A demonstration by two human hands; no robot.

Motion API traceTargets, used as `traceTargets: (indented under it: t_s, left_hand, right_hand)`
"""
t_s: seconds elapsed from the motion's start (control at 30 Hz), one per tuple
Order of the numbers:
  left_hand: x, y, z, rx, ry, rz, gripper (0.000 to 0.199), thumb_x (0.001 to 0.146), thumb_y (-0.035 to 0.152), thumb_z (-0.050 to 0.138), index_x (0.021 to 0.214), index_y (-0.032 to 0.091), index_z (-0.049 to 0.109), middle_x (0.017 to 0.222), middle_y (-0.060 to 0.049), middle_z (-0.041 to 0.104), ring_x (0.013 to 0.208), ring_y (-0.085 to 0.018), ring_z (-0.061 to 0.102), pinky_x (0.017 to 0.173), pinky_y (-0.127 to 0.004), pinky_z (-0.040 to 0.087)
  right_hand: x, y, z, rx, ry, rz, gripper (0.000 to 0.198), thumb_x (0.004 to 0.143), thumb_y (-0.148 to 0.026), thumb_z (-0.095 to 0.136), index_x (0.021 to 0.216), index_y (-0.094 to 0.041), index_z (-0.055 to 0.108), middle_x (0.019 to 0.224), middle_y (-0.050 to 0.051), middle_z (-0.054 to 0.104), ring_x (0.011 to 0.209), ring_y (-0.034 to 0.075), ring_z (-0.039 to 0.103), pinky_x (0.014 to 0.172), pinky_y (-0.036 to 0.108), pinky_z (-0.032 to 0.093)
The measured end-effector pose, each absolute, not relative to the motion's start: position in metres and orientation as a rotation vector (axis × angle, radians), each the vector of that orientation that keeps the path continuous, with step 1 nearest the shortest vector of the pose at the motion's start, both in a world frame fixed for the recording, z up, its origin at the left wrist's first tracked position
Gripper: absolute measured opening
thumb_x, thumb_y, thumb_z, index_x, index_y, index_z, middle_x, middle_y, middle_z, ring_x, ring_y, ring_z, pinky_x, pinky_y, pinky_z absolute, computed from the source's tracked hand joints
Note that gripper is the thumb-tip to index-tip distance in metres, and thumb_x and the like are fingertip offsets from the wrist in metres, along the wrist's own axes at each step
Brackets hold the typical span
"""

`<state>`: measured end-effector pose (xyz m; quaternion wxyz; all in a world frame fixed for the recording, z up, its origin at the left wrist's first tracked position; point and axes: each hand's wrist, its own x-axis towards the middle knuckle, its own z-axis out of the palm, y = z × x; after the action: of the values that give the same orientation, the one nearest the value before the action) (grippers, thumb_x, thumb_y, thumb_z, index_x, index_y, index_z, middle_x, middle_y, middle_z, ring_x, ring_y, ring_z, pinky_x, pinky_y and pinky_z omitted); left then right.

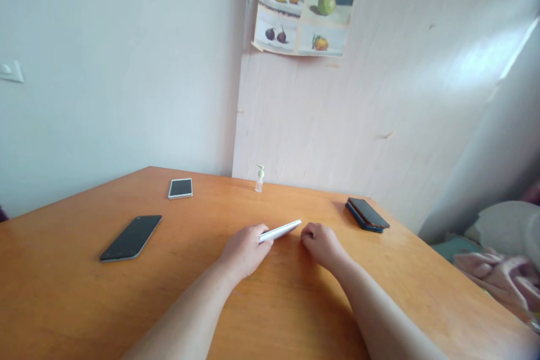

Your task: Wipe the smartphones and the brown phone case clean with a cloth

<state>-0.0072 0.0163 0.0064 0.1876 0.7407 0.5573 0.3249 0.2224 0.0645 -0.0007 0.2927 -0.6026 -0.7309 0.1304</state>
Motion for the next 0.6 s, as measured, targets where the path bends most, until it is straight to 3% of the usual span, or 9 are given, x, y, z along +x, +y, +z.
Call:
traceTargets:
  t_s: [0.13,0.3,0.43,0.6]
  left_hand:
    - [-0.006,0.015,0.005,2.118,1.523,0.915,0.016,0.086,0.033,0.053,0.087,0.022,0.065,0.076,-0.001,0.066,0.068,-0.016,0.058,0.058,-0.024,0.030]
    - [-0.002,0.013,0.001,2.135,1.487,0.908,0.018,0.087,0.037,0.053,0.080,0.021,0.059,0.070,0.002,0.061,0.063,-0.014,0.054,0.054,-0.024,0.026]
    - [0.001,0.013,0.001,2.148,1.460,0.930,0.017,0.086,0.035,0.055,0.077,0.021,0.058,0.072,0.002,0.060,0.064,-0.014,0.053,0.055,-0.025,0.026]
    - [0.000,0.010,0.005,2.144,1.553,0.899,0.023,0.081,0.044,0.061,0.077,0.022,0.064,0.076,0.000,0.059,0.066,-0.014,0.054,0.058,-0.025,0.029]
  right_hand:
    - [0.224,0.066,0.009,-1.487,-1.681,0.443,0.022,0.087,-0.037,0.048,0.089,-0.020,0.063,0.075,0.004,0.065,0.070,0.017,0.058,0.063,0.027,0.042]
    - [0.212,0.057,0.014,-1.107,-1.432,0.824,0.033,0.080,-0.048,0.062,0.093,-0.018,0.064,0.076,0.003,0.063,0.062,0.014,0.053,0.060,0.027,0.044]
    - [0.212,0.059,0.009,-1.279,-1.532,0.756,0.037,0.080,-0.051,0.061,0.093,-0.018,0.068,0.068,0.002,0.061,0.057,0.014,0.049,0.051,0.025,0.037]
    - [0.218,0.064,0.004,-1.353,-1.643,0.569,0.032,0.082,-0.048,0.059,0.085,-0.019,0.071,0.072,0.003,0.063,0.064,0.016,0.055,0.057,0.027,0.041]
